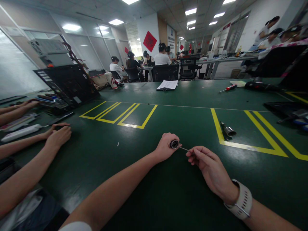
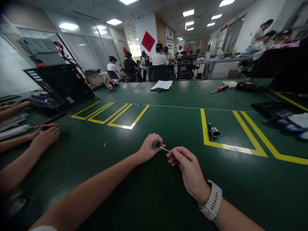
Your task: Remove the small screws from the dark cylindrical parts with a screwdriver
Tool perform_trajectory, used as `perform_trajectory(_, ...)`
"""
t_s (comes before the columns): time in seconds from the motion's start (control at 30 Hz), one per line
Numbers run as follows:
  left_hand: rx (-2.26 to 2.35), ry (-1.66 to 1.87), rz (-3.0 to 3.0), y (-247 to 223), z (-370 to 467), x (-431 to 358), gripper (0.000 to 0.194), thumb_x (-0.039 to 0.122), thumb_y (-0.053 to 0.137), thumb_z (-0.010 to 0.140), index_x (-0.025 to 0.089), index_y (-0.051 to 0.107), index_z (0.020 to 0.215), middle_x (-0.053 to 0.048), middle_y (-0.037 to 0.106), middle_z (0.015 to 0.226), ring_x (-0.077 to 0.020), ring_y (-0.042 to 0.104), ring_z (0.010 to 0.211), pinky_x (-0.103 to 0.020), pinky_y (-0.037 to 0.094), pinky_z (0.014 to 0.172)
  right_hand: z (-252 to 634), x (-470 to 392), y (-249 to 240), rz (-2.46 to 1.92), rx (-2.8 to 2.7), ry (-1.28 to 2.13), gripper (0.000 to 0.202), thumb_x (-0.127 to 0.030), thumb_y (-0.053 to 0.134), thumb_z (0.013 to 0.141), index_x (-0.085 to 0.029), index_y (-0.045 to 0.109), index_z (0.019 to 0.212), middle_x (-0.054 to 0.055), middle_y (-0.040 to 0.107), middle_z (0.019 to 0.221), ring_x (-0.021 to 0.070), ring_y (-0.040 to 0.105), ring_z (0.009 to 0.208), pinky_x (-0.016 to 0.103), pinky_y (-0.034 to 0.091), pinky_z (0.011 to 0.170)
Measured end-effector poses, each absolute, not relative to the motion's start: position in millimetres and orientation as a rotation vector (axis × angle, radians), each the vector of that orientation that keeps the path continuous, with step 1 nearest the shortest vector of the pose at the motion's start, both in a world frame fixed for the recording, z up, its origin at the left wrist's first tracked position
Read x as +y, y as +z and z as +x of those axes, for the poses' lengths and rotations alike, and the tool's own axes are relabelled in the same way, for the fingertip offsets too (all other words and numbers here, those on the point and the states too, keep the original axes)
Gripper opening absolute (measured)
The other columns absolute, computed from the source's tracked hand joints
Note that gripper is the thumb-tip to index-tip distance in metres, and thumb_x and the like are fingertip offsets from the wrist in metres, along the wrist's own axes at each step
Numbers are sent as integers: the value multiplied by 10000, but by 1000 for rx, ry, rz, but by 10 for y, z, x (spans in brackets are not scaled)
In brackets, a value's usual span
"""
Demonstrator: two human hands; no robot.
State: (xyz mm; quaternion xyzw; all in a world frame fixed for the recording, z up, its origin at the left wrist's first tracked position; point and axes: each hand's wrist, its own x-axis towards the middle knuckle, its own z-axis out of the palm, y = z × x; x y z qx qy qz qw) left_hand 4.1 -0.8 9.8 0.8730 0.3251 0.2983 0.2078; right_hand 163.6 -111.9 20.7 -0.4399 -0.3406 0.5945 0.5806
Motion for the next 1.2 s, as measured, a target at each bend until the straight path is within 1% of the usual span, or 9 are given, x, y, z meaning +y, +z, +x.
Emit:
perform_trajectory(0.13, 901, 837, 2520, 90, 37, -19, 137, 258, 598, 790, 182, 523, 703, 19, 582, 692, -145, 518, 700, -295, 351, 739, 1625, -1157, 223, -1153, -978, 1260, 195, -386, 581, 826, -212, 669, 826, 45, 647, 840, 195, 557, 770, 347, 419, 705)
perform_trajectory(0.23, 923, 819, 2618, 100, 38, -34, 108, 224, 570, 801, 183, 533, 709, 12, 579, 692, -152, 513, 704, -307, 340, 745, 1613, -1199, 252, -1293, -1209, 1085, 193, -392, 576, 829, -224, 671, 844, 37, 645, 811, 210, 564, 781, 361, 410, 715)
perform_trajectory(0.3, 930, 802, 2659, 107, 40, -39, 98, 202, 560, 803, 181, 536, 711, 8, 579, 693, -155, 510, 708, -310, 335, 744, 1613, -1206, 261, -1325, -1272, 1041, 187, -387, 584, 824, -224, 674, 849, 34, 644, 799, 211, 566, 778, 363, 406, 716)
perform_trajectory(0.37, 934, 802, 2653, 106, 43, -37, 99, 204, 563, 805, 177, 535, 714, 6, 578, 694, -153, 510, 706, -304, 334, 734, 1628, -1184, 253, -1282, -1191, 1122, 184, -380, 589, 822, -219, 678, 840, 36, 651, 816, 204, 566, 786, 357, 409, 724)
perform_trajectory(0.47, 914, 803, 2610, 92, 46, -29, 118, 233, 585, 800, 174, 528, 714, 11, 578, 695, -145, 509, 697, -291, 338, 720, 1672, -1111, 225, -1120, -884, 1349, 161, -348, 610, 805, -204, 683, 804, 42, 663, 829, 187, 564, 778, 332, 421, 713)
perform_trajectory(0.57, 865, 803, 2596, 72, 46, -25, 123, 241, 590, 801, 173, 528, 720, 14, 584, 705, -140, 510, 697, -284, 340, 718, 1713, -1050, 211, -1025, -725, 1437, 141, -320, 625, 784, -191, 681, 776, 42, 662, 793, 169, 560, 736, 306, 430, 675)
perform_trajectory(0.73, 888, 775, 2554, 71, 44, -13, 131, 258, 604, 795, 174, 532, 725, 17, 595, 717, -139, 517, 706, -281, 353, 726, 1733, -1062, 230, -1015, -714, 1421, 134, -304, 619, 767, -185, 663, 724, 34, 640, 726, 156, 550, 679, 288, 431, 633)
perform_trajectory(0.93, 1024, 780, 2406, 101, 47, -4, 141, 258, 652, 751, 172, 542, 732, 19, 601, 745, -138, 525, 704, -286, 386, 738, 1706, -1107, 208, -1104, -775, 1299, 209, -323, 584, 788, -198, 621, 624, -4, 570, 614, 132, 490, 605, 258, 378, 567)
perform_trajectory(1.2, 872, 682, 2514, 116, 58, -44, 144, 269, 637, 753, 171, 533, 733, 14, 590, 715, -137, 536, 694, -281, 390, 722, 1664, -1102, 159, -1218, -903, 1236, 209, -338, 593, 806, -193, 644, 665, 10, 602, 660, 149, 508, 653, 275, 379, 612)
